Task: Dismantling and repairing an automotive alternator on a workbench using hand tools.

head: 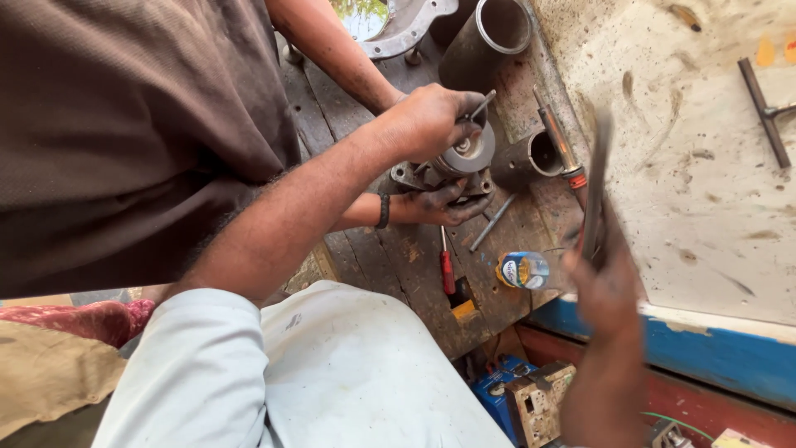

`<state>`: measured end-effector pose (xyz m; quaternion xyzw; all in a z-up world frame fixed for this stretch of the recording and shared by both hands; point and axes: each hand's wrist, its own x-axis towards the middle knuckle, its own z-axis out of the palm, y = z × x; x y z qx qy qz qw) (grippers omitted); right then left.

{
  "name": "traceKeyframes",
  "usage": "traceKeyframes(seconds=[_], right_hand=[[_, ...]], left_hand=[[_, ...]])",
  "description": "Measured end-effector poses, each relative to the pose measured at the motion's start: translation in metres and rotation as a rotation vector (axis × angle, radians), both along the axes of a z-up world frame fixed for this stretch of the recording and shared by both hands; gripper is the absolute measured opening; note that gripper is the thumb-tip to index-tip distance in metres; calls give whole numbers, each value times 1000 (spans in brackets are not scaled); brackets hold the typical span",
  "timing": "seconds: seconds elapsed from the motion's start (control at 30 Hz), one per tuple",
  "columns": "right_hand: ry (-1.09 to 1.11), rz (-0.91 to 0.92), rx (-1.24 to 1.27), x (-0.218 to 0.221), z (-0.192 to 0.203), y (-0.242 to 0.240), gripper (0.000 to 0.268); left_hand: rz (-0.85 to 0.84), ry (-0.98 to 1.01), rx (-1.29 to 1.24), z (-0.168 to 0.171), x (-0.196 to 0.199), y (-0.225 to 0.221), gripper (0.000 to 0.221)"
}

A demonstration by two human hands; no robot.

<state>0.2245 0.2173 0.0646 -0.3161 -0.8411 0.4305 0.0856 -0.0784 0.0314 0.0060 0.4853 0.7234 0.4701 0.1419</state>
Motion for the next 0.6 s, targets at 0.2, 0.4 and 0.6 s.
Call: traceKeyframes(seconds=[0.2,0.4,0.6], right_hand=[[-148,309,265,-97,83,-19,89],[-87,343,310,-130,97,-43,75],[-201,429,403,-144,99,-8,67]], left_hand=[[3,37,-10,-9,-5,7,26],[17,0,-5,-15,-6,5,24],[50,-20,14,-20,-10,7,22]])
